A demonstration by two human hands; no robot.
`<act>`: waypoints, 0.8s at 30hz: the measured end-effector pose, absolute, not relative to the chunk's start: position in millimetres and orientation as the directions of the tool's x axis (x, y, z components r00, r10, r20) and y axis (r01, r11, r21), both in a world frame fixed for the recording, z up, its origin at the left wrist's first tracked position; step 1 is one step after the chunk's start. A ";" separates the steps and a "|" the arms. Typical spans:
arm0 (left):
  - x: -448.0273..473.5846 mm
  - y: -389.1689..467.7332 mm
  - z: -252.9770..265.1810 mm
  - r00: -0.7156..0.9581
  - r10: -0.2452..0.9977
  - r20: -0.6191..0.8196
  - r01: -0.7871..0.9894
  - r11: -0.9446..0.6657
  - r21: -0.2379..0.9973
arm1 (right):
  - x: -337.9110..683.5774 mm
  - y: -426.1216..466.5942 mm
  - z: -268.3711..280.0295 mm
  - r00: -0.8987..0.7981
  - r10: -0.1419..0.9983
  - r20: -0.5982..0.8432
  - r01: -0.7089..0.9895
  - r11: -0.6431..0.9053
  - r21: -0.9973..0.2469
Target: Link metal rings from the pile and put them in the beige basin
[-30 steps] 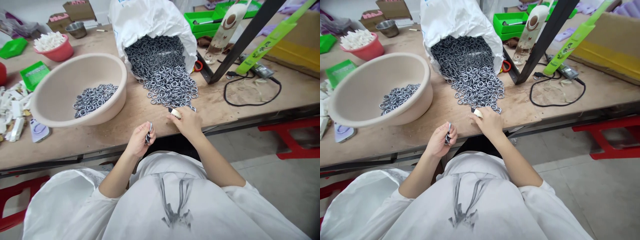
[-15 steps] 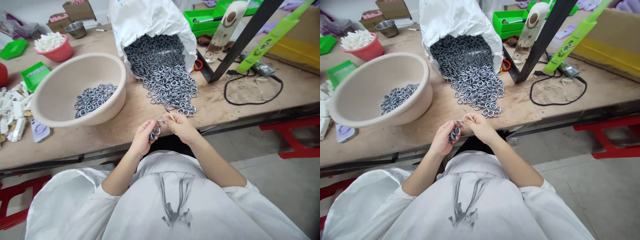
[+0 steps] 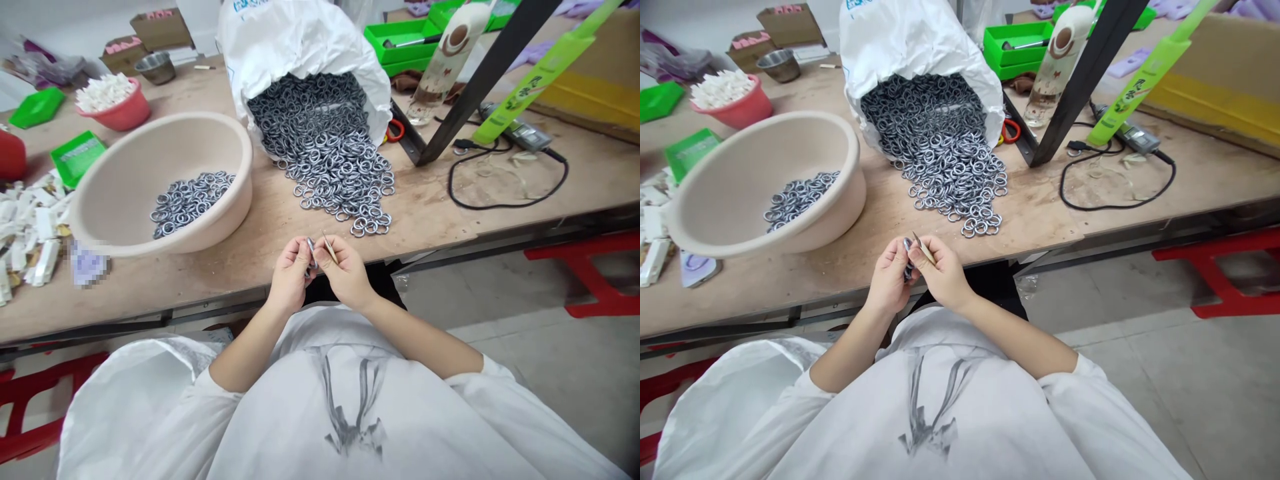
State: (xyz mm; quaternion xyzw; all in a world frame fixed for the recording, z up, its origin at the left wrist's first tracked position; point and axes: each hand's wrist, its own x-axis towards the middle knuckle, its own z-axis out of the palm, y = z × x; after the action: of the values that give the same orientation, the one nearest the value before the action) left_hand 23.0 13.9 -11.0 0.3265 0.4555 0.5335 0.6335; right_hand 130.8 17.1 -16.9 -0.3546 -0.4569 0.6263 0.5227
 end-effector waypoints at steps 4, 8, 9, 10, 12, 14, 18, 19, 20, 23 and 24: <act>20.3 13.8 -7.3 0.131 0.960 -0.248 -0.374 0.280 0.884 | 133.1 16.9 -21.2 -0.151 0.988 0.042 -0.324 -0.009 -0.946; 16.6 15.9 -8.3 0.239 0.943 -0.230 -0.385 0.309 0.869 | 141.2 19.3 -18.1 -0.162 0.982 0.098 -0.233 0.059 -0.971; 15.8 16.2 -8.8 0.258 0.938 -0.230 -0.387 0.319 0.865 | 142.8 19.2 -17.1 -0.158 0.981 0.115 -0.196 0.083 -0.977; 15.3 16.3 -9.2 0.275 0.933 -0.232 -0.385 0.328 0.863 | 143.9 18.7 -16.3 -0.148 0.980 0.130 -0.164 0.105 -0.981; 14.6 15.8 -9.6 0.299 0.923 -0.241 -0.375 0.346 0.860 | 144.7 16.7 -15.9 -0.125 0.981 0.151 -0.124 0.136 -0.983; 14.7 14.5 -9.7 0.317 0.916 -0.246 -0.367 0.358 0.858 | 143.9 14.7 -16.8 -0.102 0.978 0.179 -0.102 0.169 -0.980; 16.6 11.9 -9.6 0.331 0.913 -0.240 -0.378 0.361 0.853 | 142.3 16.9 -18.2 -0.057 0.979 0.193 -0.099 0.187 -0.977; 16.9 11.7 -9.3 0.321 0.918 -0.234 -0.385 0.352 0.853 | 143.2 19.2 -17.6 -0.067 0.982 0.176 -0.107 0.169 -0.980; 17.0 11.7 -8.8 0.309 0.924 -0.226 -0.391 0.340 0.855 | 145.1 21.9 -16.4 -0.081 0.983 0.162 -0.109 0.153 -0.982; 15.5 12.7 -7.0 0.287 0.938 -0.195 -0.399 0.302 0.866 | 155.9 29.3 -10.2 -0.137 0.970 0.200 -0.022 0.199 -0.980; 14.6 13.1 -6.4 0.288 0.939 -0.186 -0.400 0.295 0.868 | 160.5 30.6 -7.7 -0.173 0.955 0.241 0.049 0.253 -0.966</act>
State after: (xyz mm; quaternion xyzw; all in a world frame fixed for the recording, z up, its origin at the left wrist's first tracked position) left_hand 14.6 13.1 -6.4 0.3647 0.3695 0.4687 0.7147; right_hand 160.5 30.6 -7.7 -0.4075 -0.6158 0.4555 0.4973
